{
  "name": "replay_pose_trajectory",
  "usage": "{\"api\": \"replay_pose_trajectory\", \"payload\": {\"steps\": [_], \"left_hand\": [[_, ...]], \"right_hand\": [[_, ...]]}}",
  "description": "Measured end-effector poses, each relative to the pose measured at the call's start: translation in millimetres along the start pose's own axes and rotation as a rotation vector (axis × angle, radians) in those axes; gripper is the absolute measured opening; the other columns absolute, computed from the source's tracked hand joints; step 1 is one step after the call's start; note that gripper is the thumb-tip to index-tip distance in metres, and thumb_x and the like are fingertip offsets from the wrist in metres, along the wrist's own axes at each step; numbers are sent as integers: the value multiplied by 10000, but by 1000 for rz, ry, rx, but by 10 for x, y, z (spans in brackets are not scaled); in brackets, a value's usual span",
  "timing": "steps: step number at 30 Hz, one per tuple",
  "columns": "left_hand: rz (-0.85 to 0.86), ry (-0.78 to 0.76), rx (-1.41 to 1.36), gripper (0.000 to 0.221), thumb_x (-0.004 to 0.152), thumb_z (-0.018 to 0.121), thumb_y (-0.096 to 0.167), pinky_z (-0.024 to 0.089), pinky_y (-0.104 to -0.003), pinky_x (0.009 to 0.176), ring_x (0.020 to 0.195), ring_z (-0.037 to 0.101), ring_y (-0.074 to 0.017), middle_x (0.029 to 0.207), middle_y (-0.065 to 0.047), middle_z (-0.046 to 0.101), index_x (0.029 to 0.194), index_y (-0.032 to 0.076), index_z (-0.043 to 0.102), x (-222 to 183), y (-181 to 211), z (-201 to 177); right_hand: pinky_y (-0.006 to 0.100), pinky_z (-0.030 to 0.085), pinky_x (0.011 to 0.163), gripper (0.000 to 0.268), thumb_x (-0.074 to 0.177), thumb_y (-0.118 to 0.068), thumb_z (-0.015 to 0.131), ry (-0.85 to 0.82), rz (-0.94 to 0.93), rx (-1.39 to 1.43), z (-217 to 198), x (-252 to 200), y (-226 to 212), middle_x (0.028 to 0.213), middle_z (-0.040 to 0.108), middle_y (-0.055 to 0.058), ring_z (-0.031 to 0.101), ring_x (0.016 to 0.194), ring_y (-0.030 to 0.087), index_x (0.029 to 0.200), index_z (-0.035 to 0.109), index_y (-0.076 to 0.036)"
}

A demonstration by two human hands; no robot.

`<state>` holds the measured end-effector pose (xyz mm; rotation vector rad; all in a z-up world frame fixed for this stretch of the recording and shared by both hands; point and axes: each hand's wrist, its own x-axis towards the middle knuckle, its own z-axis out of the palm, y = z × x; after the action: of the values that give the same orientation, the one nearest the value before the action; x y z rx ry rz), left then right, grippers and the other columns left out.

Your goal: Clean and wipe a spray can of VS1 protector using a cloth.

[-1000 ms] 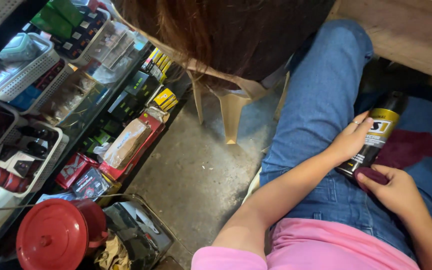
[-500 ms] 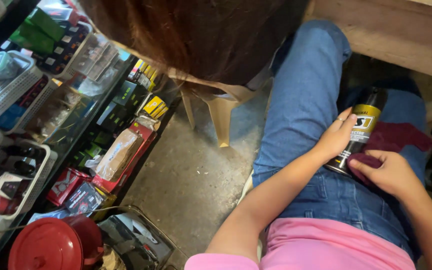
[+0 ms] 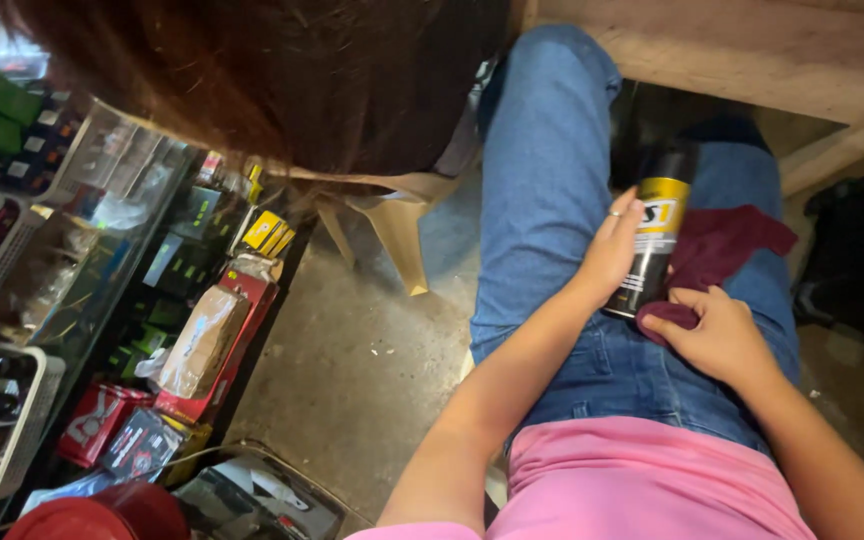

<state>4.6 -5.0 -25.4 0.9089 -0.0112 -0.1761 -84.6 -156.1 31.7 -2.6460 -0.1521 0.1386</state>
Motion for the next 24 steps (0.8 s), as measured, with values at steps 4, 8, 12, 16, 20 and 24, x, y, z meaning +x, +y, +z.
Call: {"api": "replay_pose_trajectory", "payload": {"steps": [4, 8, 12, 16, 20, 24], "left_hand": [[11, -34, -86, 562, 1094, 391, 363, 523, -333, 498, 587, 622, -227, 1042, -183, 607, 1587, 117, 280, -23, 44, -7], [-18, -11, -13, 577, 1070, 378, 359, 524, -321, 515, 596, 636, -233, 1085, -213, 607, 1554, 53, 306, -13, 95, -18], [-36, -34, -100, 424, 1080, 390, 356, 540, -327, 520, 583, 641, -239, 953, -181, 659, 1361, 43, 439, 4, 125, -4], [109, 44, 328, 563, 1121, 344, 295, 62, -474, 1309, 1539, 192, -382, 1590, -341, 276, 1518, -105, 335, -215, 337, 234], [37, -12, 189, 545, 1086, 362, 331, 304, -386, 946, 1091, 424, -290, 1334, -247, 468, 1519, 1, 362, -303, 506, 348], [-79, -57, 110, 581, 1051, 328, 374, 574, -345, 549, 608, 657, -226, 1007, -198, 643, 1550, 77, 308, -240, 489, 301]], "right_hand": [[392, 509, 918, 490, 749, -307, 820, 56, -30, 116, 93, 76, 143, 878, 746, 208, 649, 779, 381, 1074, 741, 52], [433, 512, 872, 388, 721, -388, 828, -23, 25, 116, 82, 101, 41, 881, 746, 159, 632, 887, 355, 976, 768, -101], [495, 545, 919, 336, 717, -441, 837, 28, 10, 109, 15, 111, -13, 863, 718, 158, 675, 1006, 407, 842, 721, -151], [469, 557, 848, 360, 746, -485, 842, 117, 35, 117, 26, 188, 62, 835, 703, 143, 688, 944, 383, 909, 734, -183], [478, 541, 818, 360, 673, -460, 857, 20, 48, 146, 51, 114, 129, 819, 694, 160, 691, 925, 396, 890, 755, -192], [399, 527, 783, 306, 675, -519, 836, -57, 28, 81, -74, -4, 36, 661, 565, 49, 681, 853, 316, 700, 678, -259]]}}
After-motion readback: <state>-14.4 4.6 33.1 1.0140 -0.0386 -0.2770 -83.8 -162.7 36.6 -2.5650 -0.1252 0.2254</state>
